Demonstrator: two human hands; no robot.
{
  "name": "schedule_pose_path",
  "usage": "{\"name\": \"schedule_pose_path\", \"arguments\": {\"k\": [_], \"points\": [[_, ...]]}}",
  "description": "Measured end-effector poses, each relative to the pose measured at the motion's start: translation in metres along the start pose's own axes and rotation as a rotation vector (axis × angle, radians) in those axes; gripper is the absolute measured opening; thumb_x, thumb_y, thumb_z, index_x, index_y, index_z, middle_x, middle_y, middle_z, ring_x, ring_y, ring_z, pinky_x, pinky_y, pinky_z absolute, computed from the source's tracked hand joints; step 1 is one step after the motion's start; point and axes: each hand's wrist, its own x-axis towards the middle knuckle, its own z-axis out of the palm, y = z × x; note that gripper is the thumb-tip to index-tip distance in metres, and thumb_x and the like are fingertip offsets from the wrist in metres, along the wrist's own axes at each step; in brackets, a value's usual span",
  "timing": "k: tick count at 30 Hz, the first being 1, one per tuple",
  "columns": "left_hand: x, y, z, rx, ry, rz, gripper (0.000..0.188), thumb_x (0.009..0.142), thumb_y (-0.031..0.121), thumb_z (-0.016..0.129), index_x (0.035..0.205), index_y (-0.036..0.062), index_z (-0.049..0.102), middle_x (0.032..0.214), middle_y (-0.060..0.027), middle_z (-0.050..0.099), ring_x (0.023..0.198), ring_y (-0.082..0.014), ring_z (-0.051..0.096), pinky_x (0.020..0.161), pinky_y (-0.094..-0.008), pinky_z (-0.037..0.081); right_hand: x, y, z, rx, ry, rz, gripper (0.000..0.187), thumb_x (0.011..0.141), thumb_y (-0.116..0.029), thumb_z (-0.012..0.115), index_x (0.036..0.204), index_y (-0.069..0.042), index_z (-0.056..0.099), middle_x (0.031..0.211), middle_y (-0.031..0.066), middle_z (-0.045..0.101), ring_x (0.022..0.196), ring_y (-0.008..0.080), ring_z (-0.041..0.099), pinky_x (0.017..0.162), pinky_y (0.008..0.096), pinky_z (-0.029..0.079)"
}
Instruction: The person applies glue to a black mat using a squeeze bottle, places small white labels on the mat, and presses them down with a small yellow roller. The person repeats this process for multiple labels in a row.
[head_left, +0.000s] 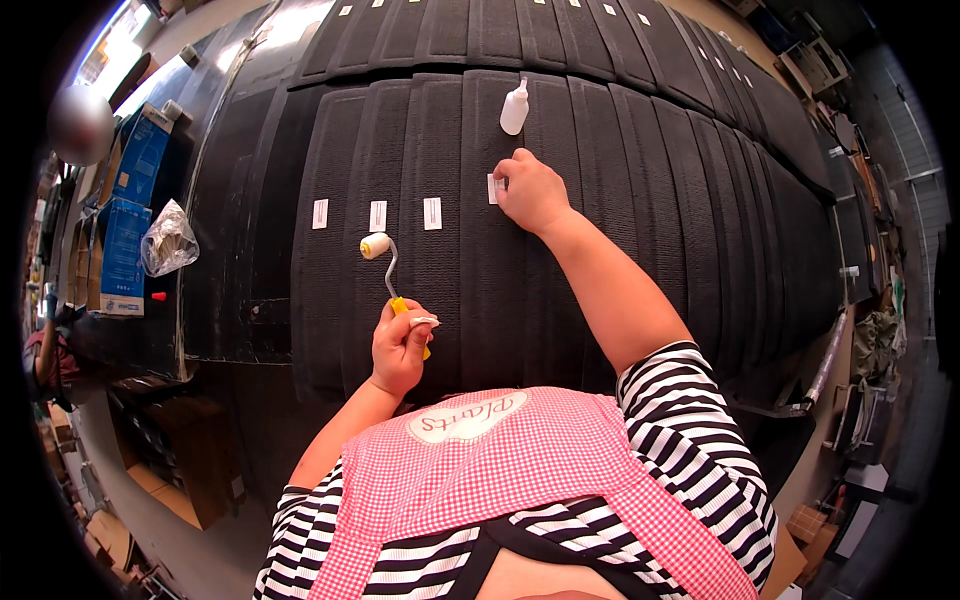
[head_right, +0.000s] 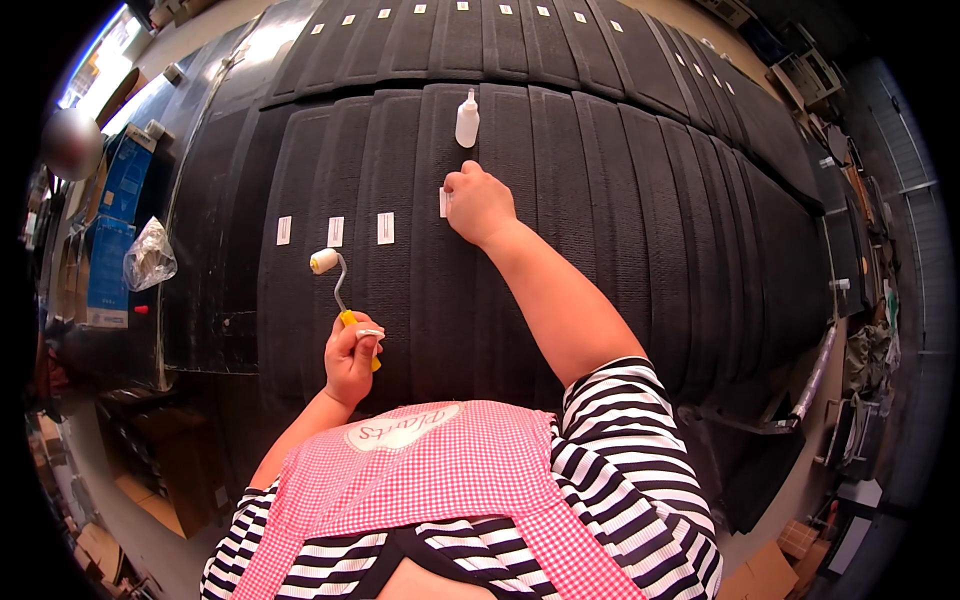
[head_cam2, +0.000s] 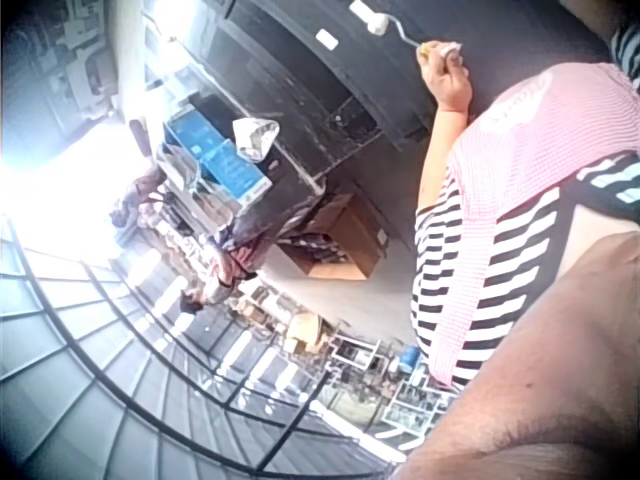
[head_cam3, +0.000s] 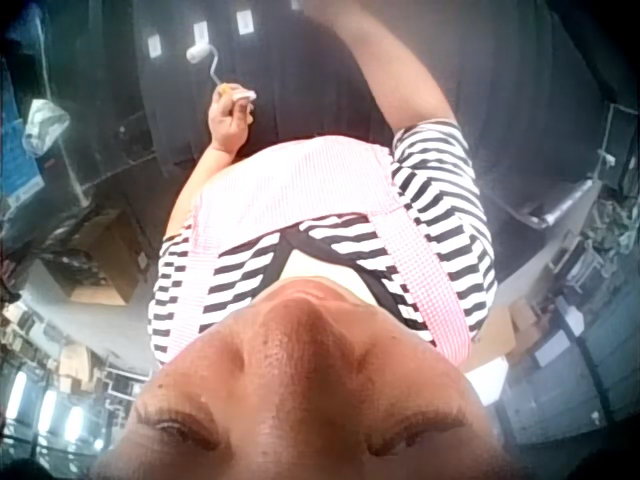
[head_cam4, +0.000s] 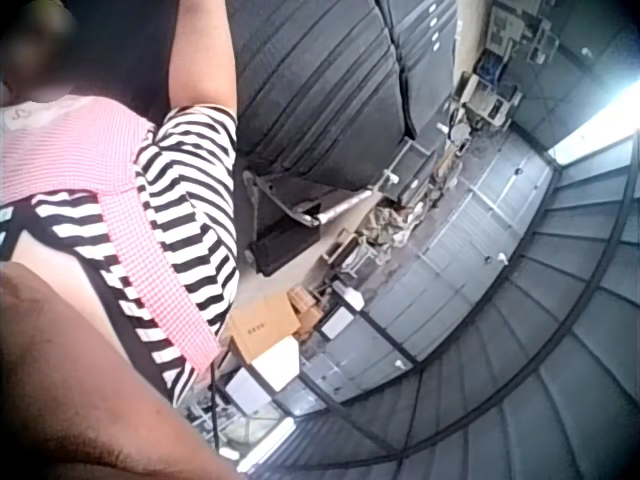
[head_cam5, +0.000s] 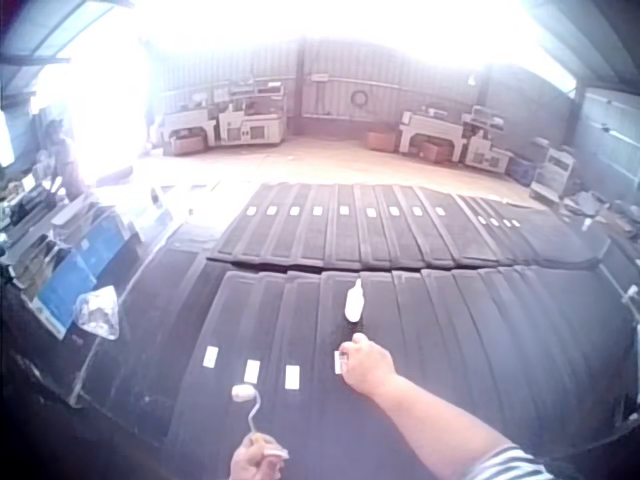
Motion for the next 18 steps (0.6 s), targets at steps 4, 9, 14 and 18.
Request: {"name": "schedule_pose_path", "arguments": {"k": [4, 9, 14, 18], "points": [[0.002, 0.001, 0.001, -0.004, -0.01, 0.018, 0.023, 0.101, 0.024, 0.061, 0.097, 0.0026, 0.069, 0.098, -0.0087, 0.06, 0.069, -0.0127, 0.059, 0.065, -0.0265, 0.049, -0.006, 0.002, 0.002, -0.002, 0.019, -0.01, 0.011, 0.088, -0.012, 0.064, 0.094, -0.007, 0.072, 0.103, 0.0099, 0.062, 0.091, 0.0304, 0.068, 0.08, 0.0431, 0.056], [0.001, 0.003, 0.0, -0.124, -0.003, -0.063, 0.032, 0.103, 0.033, 0.057, 0.097, 0.003, 0.066, 0.107, -0.009, 0.059, 0.073, -0.0089, 0.057, 0.07, -0.0232, 0.048, -0.059, -0.015, -0.008, 0.39, 0.217, 0.01, 0.005, 0.084, -0.01, 0.069, 0.085, -0.005, 0.068, 0.093, 0.0076, 0.064, 0.081, 0.0278, 0.067, 0.073, 0.0397, 0.055], [0.027, 0.032, 0.01, -0.406, -0.034, -0.222, 0.035, 0.104, 0.035, 0.055, 0.098, 0.003, 0.066, 0.12, -0.0101, 0.06, 0.094, -0.0114, 0.057, 0.089, -0.0277, 0.045, -0.155, -0.058, 0.003, 0.996, -0.073, 0.061, 0.034, 0.083, -0.015, 0.078, 0.099, -0.004, 0.051, 0.083, 0.0063, 0.061, 0.067, 0.012, 0.061, 0.06, 0.0278, 0.05], [0.046, 0.044, 0.036, -0.601, -0.147, -0.343, 0.038, 0.105, 0.037, 0.052, 0.106, 0.0015, 0.065, 0.129, -0.0115, 0.057, 0.103, -0.014, 0.059, 0.095, -0.0314, 0.047, -0.175, -0.062, 0.024, 1.097, -0.079, -0.001, 0.053, 0.081, -0.016, 0.084, 0.108, -0.006, 0.04, 0.085, 0.0087, 0.06, 0.069, 0.0122, 0.062, 0.062, 0.0274, 0.05]]}}
